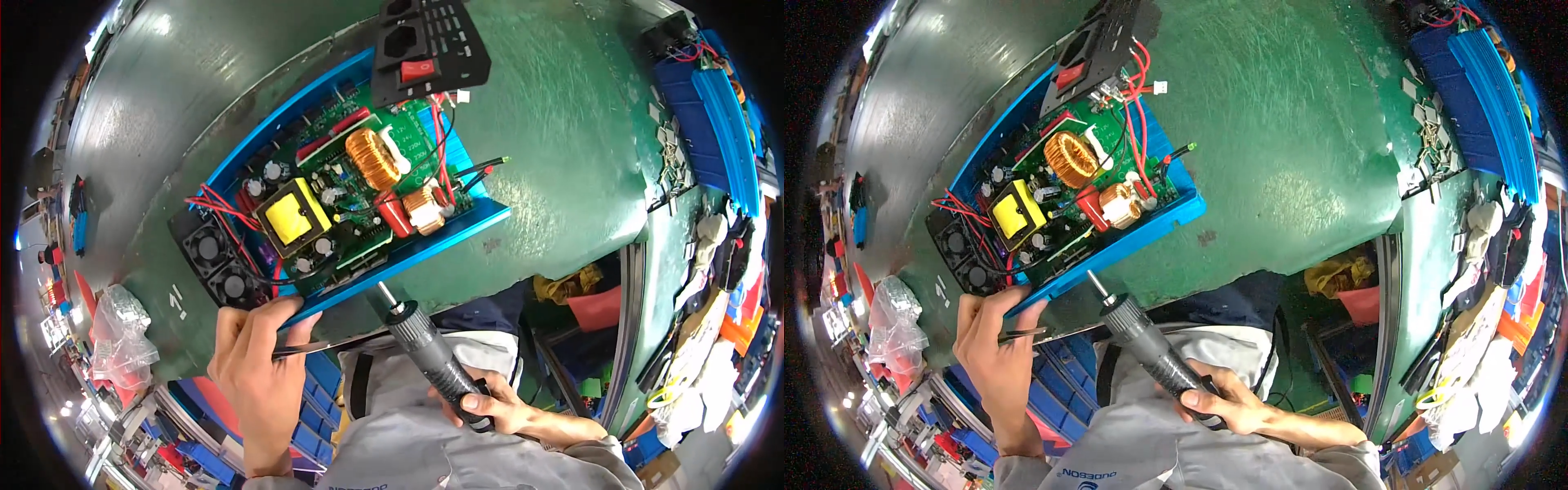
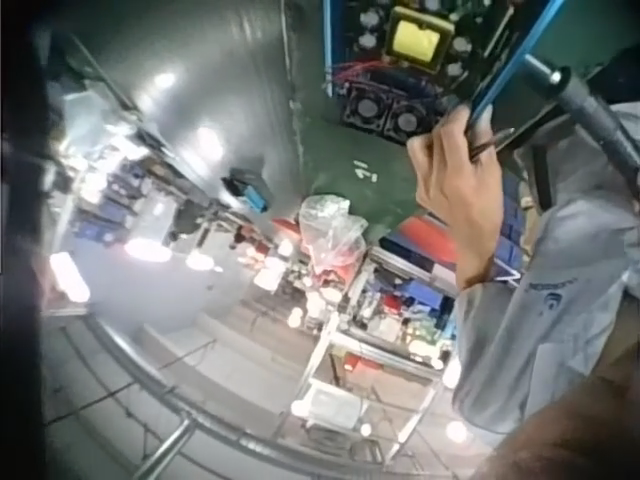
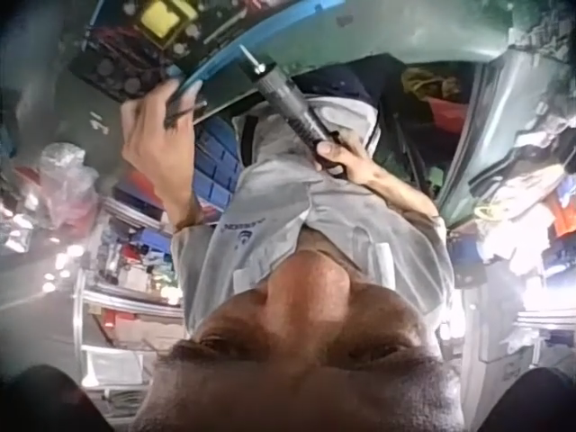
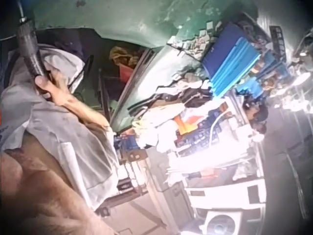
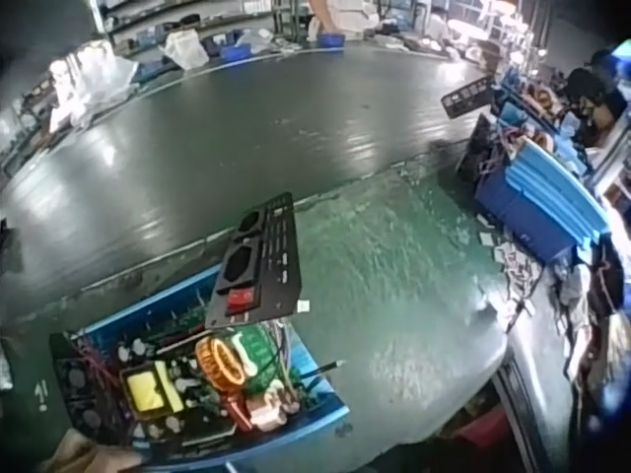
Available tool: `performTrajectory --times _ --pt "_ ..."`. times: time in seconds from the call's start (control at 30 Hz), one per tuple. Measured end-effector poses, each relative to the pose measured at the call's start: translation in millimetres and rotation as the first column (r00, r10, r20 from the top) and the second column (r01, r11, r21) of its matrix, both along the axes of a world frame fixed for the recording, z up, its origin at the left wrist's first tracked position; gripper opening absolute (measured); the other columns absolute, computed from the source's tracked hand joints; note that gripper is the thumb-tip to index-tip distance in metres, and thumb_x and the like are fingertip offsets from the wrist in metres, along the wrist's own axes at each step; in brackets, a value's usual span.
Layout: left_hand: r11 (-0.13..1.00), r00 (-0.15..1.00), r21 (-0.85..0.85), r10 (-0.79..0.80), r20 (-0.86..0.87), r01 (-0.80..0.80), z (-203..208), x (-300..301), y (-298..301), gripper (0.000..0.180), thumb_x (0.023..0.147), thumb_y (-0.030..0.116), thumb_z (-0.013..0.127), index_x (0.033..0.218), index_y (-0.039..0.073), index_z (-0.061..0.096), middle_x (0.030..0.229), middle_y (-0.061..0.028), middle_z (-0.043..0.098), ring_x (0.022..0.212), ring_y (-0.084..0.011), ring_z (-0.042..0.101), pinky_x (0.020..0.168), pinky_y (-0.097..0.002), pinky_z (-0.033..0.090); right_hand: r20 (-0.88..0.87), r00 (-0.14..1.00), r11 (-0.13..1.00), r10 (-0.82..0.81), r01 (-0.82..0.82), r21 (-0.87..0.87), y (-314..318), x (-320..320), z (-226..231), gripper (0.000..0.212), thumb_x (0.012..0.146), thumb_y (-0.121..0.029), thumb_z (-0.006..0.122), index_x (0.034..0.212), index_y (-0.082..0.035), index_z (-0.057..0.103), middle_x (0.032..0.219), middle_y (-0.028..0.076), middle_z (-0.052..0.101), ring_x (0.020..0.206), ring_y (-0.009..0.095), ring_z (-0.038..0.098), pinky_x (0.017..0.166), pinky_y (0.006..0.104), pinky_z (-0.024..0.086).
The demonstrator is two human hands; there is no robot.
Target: Assembling electronic components into blue metal casings using an electric screwdriver on a factory production line.
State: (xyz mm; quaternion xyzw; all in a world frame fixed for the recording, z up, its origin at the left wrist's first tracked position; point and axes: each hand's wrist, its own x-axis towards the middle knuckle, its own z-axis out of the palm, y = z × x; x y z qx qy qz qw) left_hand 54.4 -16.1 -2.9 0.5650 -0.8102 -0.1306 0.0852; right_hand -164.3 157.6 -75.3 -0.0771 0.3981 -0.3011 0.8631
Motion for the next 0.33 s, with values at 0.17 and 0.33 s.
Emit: performTrajectory --times 0.17,0.33 --pt "0.998 0.999 0.047 0.048 -0.003 -0.048 3.0 1.7 1.0 0.024 0.077 0.006 0.083 0.096 0.002 0.07 0.084 -0.0104 0.068 0.069 -0.0222 0.057 0.061 -0.0334 0.046 0.012 1.0 0.996 0.002 -0.001 -0.086 1.0 -2.3 -1.4 0.063 0.095 -0.054 0.061 0.129 -0.001 0.058 0.083 0.002 0.06 0.078 0.011 0.056 0.073 0.0275 0.042" --pt "0.999 0.987 0.037 0.004 -0.161 0.002 -9.2 14.4 0.6 0.021 0.078 0.004 0.082 0.095 0.004 0.071 0.095 -0.0122 0.071 0.069 -0.0227 0.056 0.062 -0.0319 0.045 0.052 0.999 0.997 -0.004 0.008 -0.075 1.5 -2.2 -4.1 0.067 0.093 -0.056 0.062 0.131 -0.001 0.056 0.085 0.002 0.062 0.079 0.011 0.056 0.076 0.0282 0.042"
